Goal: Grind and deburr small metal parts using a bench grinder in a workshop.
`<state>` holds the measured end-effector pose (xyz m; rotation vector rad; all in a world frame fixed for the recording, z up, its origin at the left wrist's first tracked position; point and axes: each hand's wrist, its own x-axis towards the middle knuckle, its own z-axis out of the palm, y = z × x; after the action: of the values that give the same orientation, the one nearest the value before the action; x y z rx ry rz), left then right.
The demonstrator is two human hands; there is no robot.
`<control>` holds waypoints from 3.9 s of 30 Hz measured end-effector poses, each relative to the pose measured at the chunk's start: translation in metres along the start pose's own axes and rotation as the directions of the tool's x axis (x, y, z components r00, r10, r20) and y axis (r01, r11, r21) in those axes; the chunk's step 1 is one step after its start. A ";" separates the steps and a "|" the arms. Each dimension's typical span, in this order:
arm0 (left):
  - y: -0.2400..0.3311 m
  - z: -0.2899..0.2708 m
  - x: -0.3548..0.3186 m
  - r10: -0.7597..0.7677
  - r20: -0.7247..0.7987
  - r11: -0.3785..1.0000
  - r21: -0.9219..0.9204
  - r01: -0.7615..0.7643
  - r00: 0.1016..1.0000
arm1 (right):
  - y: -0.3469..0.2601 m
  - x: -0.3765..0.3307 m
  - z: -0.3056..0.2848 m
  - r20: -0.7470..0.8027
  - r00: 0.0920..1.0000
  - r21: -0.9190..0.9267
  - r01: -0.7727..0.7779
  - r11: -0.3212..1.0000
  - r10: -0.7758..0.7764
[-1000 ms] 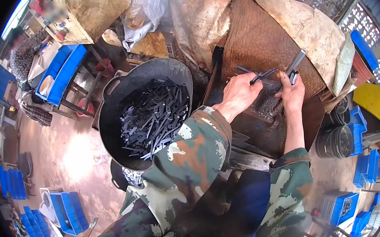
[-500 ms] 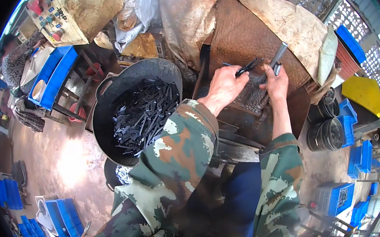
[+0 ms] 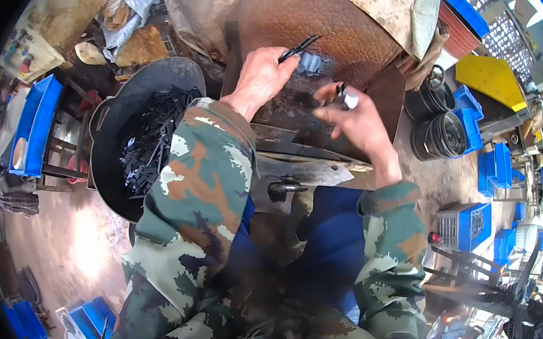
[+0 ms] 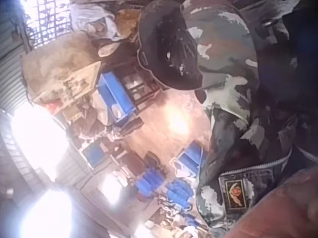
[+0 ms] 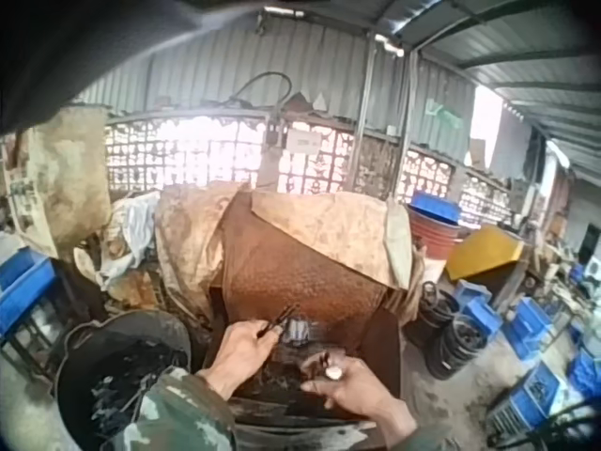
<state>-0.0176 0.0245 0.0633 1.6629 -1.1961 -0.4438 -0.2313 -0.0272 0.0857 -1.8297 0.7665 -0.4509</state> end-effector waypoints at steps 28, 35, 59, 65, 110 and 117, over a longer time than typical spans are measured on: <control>-0.002 0.019 -0.003 -0.155 0.430 0.946 -0.195 0.259 0.890 | 0.023 0.003 0.002 -0.308 0.909 0.596 -0.047 0.802 0.282; 0.016 0.022 -0.018 -0.115 0.531 0.810 -0.439 0.389 0.839 | 0.012 0.016 0.016 -0.376 0.917 0.582 0.119 0.804 0.137; -0.085 0.035 0.020 0.100 0.537 0.995 -0.050 -0.086 0.838 | 0.020 -0.012 -0.003 -0.329 0.919 0.629 0.044 0.776 0.215; -0.093 0.019 0.015 0.135 0.515 0.987 0.007 -0.162 0.846 | 0.015 -0.022 -0.005 -0.281 0.923 0.771 0.053 0.635 0.265; -0.043 0.044 0.017 0.246 -0.462 0.945 0.310 -0.105 0.852 | 0.004 -0.048 0.040 -0.336 0.938 0.112 0.128 0.985 -0.084; 0.011 0.025 -0.001 -0.037 -0.405 0.992 -0.129 -0.016 0.914 | -0.006 0.054 0.013 -0.486 0.872 0.155 0.159 0.975 -0.065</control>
<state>-0.0422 0.0127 0.0616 1.5537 -0.8308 -0.1623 -0.1818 -0.0539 0.0838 -1.6004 0.9133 -1.0481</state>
